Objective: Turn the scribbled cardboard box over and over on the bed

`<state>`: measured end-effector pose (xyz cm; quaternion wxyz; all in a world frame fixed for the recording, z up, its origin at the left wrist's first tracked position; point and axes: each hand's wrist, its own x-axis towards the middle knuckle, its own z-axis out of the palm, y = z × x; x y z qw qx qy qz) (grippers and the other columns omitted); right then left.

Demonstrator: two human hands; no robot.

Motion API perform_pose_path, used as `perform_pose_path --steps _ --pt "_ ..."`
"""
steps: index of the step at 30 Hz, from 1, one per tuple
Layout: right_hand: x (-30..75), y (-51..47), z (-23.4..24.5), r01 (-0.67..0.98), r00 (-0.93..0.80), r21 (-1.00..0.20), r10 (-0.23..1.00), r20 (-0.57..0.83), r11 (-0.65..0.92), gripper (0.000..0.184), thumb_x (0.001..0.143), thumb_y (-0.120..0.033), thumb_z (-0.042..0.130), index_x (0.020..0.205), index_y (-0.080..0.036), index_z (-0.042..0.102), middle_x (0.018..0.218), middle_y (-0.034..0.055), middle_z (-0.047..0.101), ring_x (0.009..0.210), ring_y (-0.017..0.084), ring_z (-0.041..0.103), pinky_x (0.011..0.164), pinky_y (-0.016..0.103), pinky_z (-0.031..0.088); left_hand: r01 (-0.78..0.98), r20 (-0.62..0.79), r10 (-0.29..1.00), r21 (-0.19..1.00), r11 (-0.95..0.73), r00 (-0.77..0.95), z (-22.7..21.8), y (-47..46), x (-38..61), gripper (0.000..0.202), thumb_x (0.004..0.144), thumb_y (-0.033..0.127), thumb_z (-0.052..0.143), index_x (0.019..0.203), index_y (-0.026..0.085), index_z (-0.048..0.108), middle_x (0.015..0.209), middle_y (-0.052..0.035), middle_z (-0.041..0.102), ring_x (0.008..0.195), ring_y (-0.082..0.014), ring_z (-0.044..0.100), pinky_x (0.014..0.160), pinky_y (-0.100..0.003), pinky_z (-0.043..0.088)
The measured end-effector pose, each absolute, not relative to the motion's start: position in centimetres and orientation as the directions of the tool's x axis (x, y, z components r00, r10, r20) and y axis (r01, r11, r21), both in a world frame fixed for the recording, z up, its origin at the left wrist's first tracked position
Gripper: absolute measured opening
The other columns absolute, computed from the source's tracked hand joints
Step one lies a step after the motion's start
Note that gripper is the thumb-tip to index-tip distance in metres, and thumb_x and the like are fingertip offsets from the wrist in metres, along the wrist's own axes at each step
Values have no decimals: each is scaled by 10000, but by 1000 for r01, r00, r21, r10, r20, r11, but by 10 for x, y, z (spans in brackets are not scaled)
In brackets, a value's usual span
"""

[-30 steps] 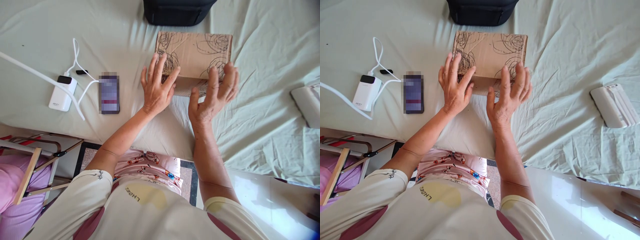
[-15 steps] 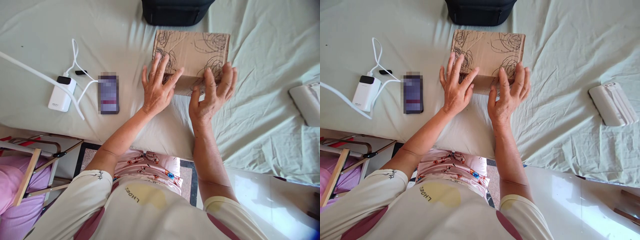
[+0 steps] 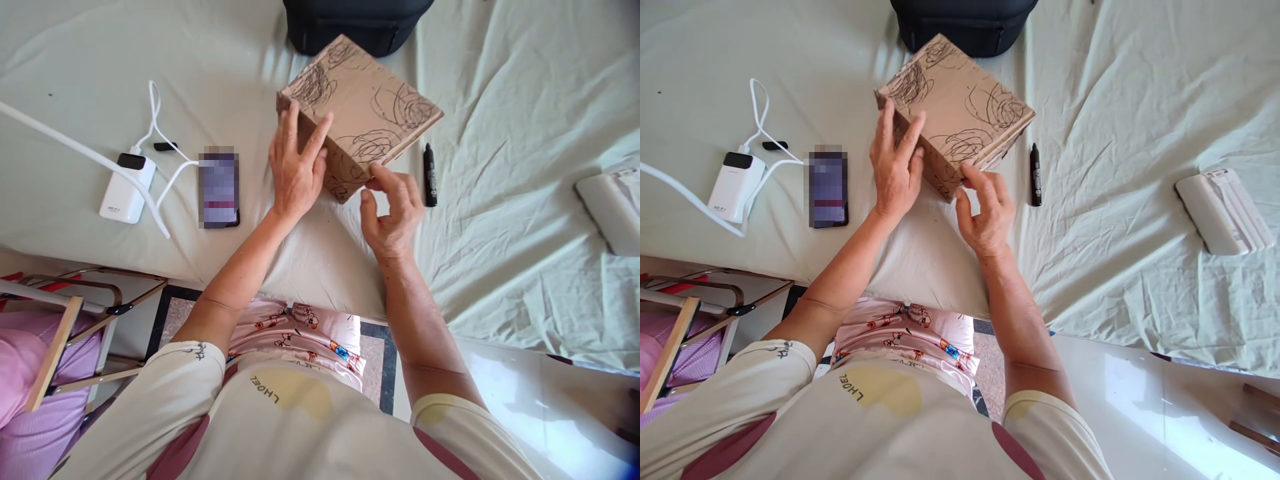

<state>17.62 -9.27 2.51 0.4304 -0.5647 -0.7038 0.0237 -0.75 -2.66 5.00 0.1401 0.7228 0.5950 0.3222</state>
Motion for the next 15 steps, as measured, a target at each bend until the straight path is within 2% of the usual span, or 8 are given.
perform_pose_path --steps 2,4,7,9,12,15 --pt "170 -94 23 751 -45 -526 825 564 400 474 1061 -501 398 1421 -278 612 1210 120 724 1046 233 717 1026 467 602 697 374 904 592 -404 207 41 -27 -4 627 1080 553 197 1575 314 498 1815 50 195 1715 -204 104 1425 -434 192" --pt "167 -93 21 739 -70 -515 809 583 434 476 1068 -474 381 1447 -284 598 1224 109 732 1048 220 724 1014 439 613 610 449 843 591 -528 295 32 -30 1 782 1047 689 100 1564 262 502 1805 -37 238 1702 -219 183 1395 -399 270" --pt "170 -88 17 744 -70 -479 767 638 467 468 1080 -416 343 1451 -286 597 1206 92 742 1072 224 725 995 444 614 540 496 795 587 -604 350 21 -33 8 929 962 859 188 1572 213 461 1789 -125 261 1681 -281 259 1334 -420 388" --pt "175 -86 15 758 -20 -498 778 627 421 463 1085 -419 346 1453 -301 602 1199 94 742 1057 220 716 957 423 619 541 488 802 596 -594 344 15 -31 10 878 959 858 265 1574 258 445 1789 -106 271 1665 -294 300 1301 -436 434" --pt "186 -82 12 770 82 -543 792 605 335 470 1087 -466 367 1466 -305 594 1184 105 732 1014 222 703 882 403 619 552 476 817 606 -573 325 7 -24 9 715 1014 762 275 1566 347 457 1783 -45 296 1628 -280 382 1292 -441 441" --pt "197 -78 10 778 137 -559 791 597 287 524 1092 -487 337 1528 -268 530 1203 131 708 1060 248 695 889 433 605 543 462 821 618 -569 335 4 -20 7 675 1015 727 343 1572 367 466 1767 -27 332 1631 -305 374 1294 -454 441"
